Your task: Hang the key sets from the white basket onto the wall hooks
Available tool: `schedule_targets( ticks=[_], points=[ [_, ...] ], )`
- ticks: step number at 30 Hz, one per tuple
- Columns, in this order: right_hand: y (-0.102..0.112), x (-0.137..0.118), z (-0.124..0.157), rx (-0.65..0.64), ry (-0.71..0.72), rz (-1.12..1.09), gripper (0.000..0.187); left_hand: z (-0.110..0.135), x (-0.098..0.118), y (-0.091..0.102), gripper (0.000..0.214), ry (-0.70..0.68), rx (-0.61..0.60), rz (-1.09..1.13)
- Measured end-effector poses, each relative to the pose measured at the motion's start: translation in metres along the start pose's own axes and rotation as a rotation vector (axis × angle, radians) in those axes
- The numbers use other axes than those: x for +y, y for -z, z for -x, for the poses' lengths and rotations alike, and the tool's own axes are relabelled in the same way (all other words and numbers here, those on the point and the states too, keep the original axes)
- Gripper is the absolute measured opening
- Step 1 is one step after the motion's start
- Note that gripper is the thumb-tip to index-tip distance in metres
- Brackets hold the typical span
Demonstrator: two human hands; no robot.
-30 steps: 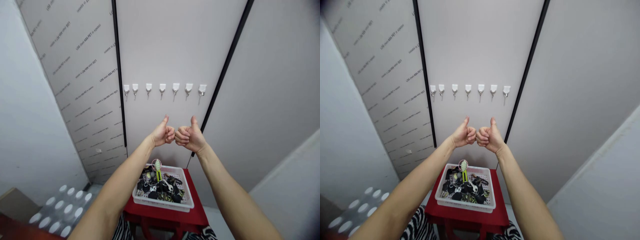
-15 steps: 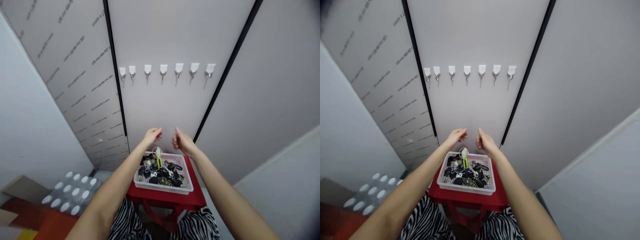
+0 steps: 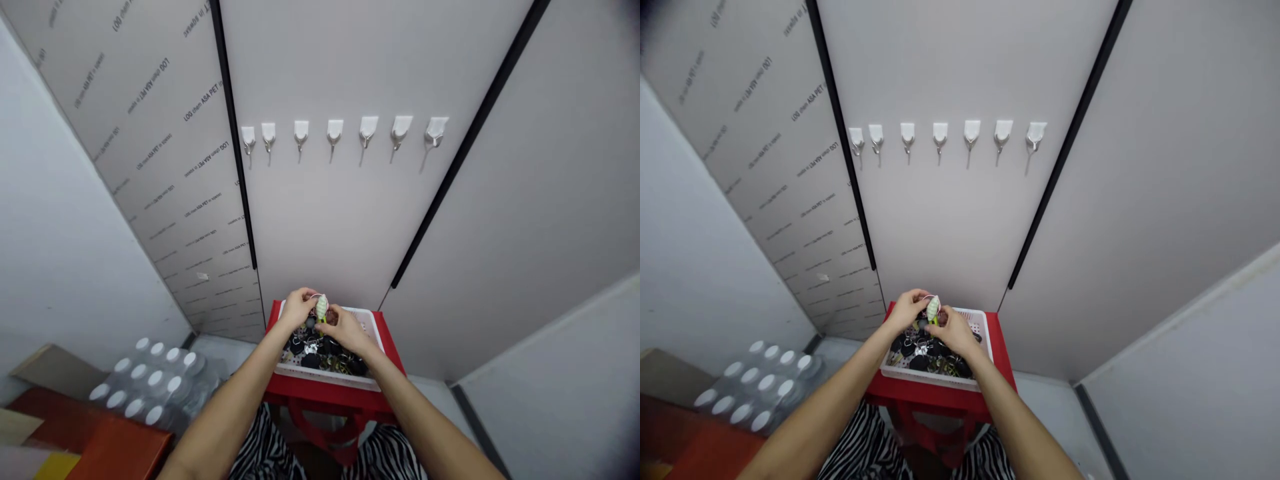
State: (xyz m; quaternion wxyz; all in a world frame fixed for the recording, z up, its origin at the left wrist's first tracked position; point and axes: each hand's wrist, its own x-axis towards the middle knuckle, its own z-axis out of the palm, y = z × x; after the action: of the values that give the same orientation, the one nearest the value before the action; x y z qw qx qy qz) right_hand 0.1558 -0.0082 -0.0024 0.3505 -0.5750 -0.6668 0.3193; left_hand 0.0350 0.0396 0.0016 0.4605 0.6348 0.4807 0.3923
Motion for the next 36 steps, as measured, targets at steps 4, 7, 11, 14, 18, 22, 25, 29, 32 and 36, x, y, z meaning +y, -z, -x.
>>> schedule_targets(
  ticks=[4, 7, 11, 14, 18, 22, 25, 29, 32, 36],
  points=[
    [-0.003, -0.002, 0.002, 0.023, 0.062, -0.05, 0.021, 0.007, 0.014, -0.002, 0.014, -0.016, -0.039, 0.182],
    [0.0, -0.01, 0.002, 0.045, 0.091, -0.136, 0.019, 0.01, 0.028, 0.0, 0.011, -0.012, -0.055, 0.317],
    [0.009, -0.019, 0.001, 0.092, 0.07, -0.276, 0.019, 0.011, 0.043, 0.007, 0.013, -0.024, -0.06, 0.465],
    [0.016, -0.018, 0.0, 0.177, -0.053, -0.45, 0.018, 0.013, 0.042, 0.01, 0.021, -0.021, -0.049, 0.438],
    [0.021, -0.011, -0.002, 0.334, -0.14, -0.681, 0.017, 0.019, 0.029, 0.005, 0.027, 0.033, -0.187, 0.343],
    [0.025, -0.008, -0.003, 0.428, -0.151, -0.776, 0.018, 0.026, 0.02, -0.006, 0.026, 0.074, -0.3, 0.34],
    [0.028, -0.006, -0.002, 0.455, -0.181, -0.844, 0.015, 0.029, 0.017, -0.015, 0.033, 0.107, -0.352, 0.415],
    [0.028, -0.002, 0.001, 0.441, -0.162, -0.939, 0.012, 0.029, 0.016, -0.024, 0.032, 0.247, -0.344, 0.574],
    [0.027, -0.004, 0.007, 0.387, -0.126, -0.898, 0.014, 0.026, 0.013, -0.028, 0.027, 0.328, -0.223, 0.737],
    [0.026, -0.009, 0.02, 0.294, -0.053, -0.562, 0.016, 0.019, 0.013, -0.028, 0.026, 0.304, -0.021, 0.82]
  ],
)
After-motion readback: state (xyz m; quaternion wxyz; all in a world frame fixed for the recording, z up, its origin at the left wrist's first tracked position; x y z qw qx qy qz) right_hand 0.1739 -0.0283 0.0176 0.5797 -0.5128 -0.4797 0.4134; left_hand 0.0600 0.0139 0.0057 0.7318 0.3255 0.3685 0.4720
